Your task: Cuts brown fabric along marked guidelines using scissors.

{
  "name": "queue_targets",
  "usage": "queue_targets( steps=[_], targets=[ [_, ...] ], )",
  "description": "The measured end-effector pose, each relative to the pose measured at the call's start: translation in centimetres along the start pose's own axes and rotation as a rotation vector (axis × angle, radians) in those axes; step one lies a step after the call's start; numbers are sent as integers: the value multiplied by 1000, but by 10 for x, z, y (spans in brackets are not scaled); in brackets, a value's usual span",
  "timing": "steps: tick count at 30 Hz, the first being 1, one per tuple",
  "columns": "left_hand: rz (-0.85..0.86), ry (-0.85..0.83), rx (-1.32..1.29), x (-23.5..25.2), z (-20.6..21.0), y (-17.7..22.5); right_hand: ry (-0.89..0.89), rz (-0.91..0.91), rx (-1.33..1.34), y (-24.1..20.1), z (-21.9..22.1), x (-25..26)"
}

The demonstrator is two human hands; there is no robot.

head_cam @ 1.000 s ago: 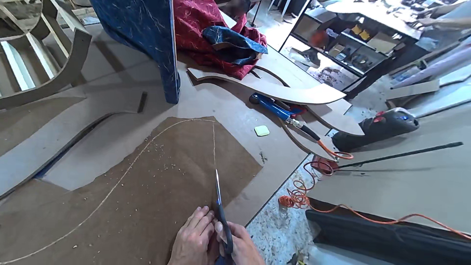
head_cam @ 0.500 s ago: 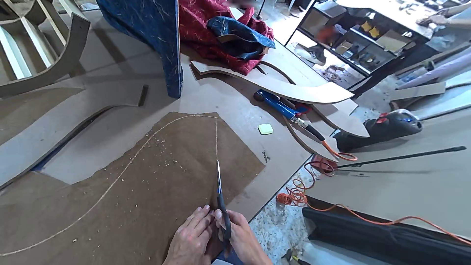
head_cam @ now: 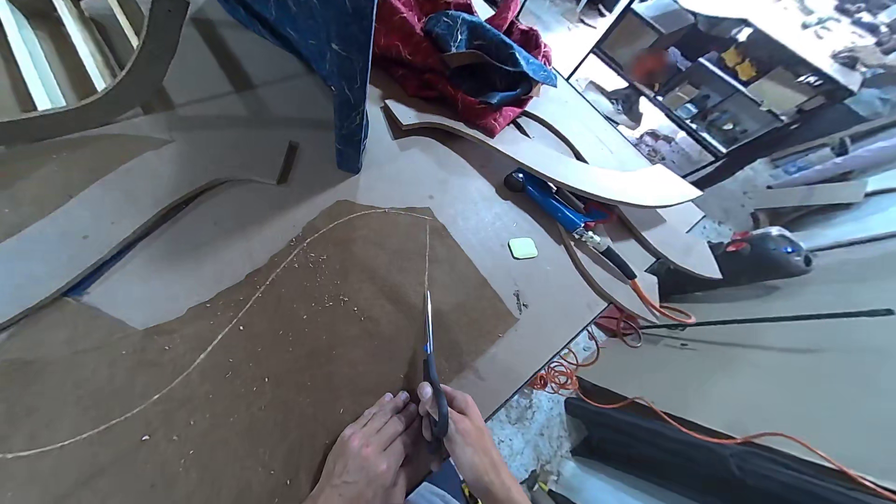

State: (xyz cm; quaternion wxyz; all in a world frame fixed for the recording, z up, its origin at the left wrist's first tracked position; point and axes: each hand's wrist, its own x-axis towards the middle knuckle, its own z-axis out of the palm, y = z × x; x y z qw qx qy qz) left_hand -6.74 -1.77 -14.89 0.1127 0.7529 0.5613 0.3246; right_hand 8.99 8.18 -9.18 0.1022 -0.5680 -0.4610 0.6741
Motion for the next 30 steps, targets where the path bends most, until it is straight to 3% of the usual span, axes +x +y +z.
queue_targets(
  steps=[30],
  targets=[
    [12,-90,-65,3,-8,-2,1,29,-8,-35,-7,31]
  ],
)
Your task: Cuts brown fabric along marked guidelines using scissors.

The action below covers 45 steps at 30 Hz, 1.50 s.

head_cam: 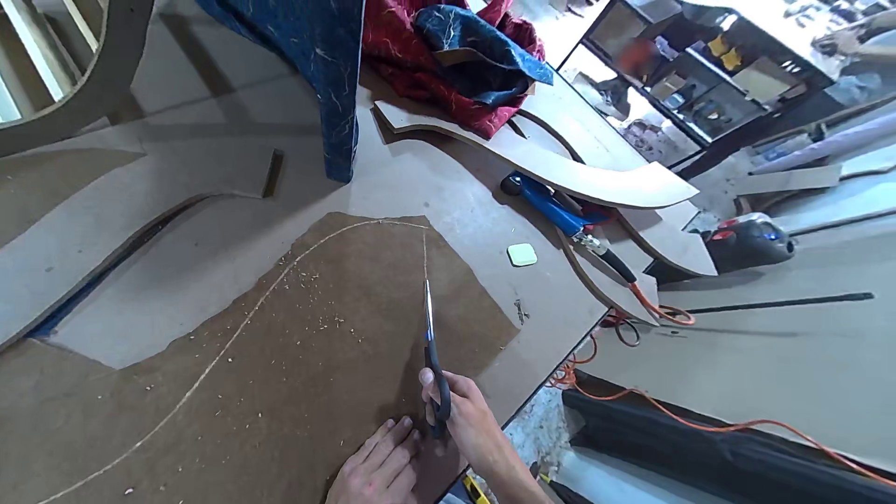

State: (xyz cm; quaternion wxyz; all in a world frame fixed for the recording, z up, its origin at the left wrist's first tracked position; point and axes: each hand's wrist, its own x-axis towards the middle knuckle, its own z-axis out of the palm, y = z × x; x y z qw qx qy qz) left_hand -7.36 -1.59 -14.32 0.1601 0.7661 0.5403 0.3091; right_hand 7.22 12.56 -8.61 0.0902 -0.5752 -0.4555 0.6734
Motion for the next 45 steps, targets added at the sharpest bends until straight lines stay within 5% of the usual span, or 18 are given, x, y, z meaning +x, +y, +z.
queue_targets(
  steps=[45],
  targets=[
    [-32,-35,2,1,-3,3,14,12,44,-42,-13,45]
  ],
)
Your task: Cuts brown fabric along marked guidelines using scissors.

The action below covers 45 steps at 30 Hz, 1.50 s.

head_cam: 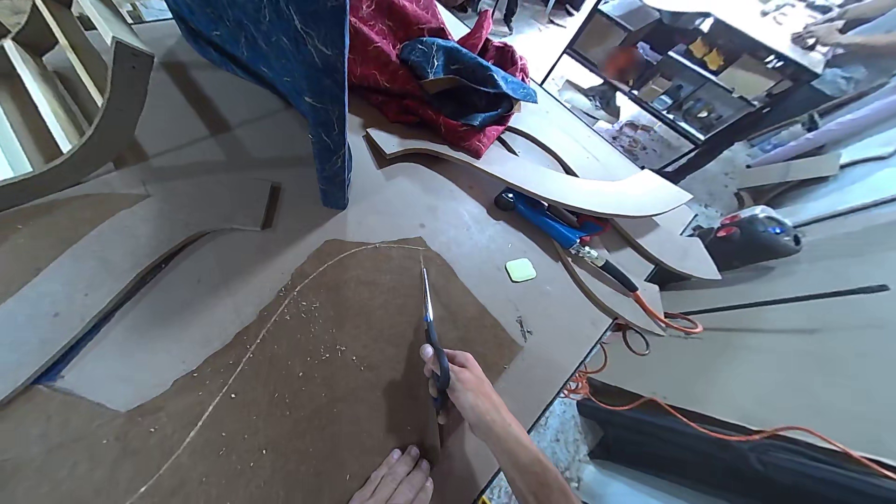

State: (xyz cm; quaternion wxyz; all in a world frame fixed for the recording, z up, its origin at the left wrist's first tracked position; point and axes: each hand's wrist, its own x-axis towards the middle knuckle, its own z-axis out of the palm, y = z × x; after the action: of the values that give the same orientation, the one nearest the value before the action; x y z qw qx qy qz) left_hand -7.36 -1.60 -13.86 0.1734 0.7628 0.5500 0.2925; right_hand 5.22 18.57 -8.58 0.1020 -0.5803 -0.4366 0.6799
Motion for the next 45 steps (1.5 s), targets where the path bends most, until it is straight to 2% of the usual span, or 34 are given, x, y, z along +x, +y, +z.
queue_targets(
  steps=[6,12,19,26,45],
  targets=[
    [-7,-5,-9,0,0,0,16,-2,-41,4,-2,1],
    [-8,-9,-12,-1,-1,0,5,-4,18,-11,-5,8],
    [-8,-9,-6,-1,0,0,18,-5,-53,-13,-6,13],
    [-10,-17,-18,-1,0,0,37,1,14,-27,-4,19],
    [-1,-6,-10,-1,1,-1,53,0,-7,-47,-8,37]
  ],
)
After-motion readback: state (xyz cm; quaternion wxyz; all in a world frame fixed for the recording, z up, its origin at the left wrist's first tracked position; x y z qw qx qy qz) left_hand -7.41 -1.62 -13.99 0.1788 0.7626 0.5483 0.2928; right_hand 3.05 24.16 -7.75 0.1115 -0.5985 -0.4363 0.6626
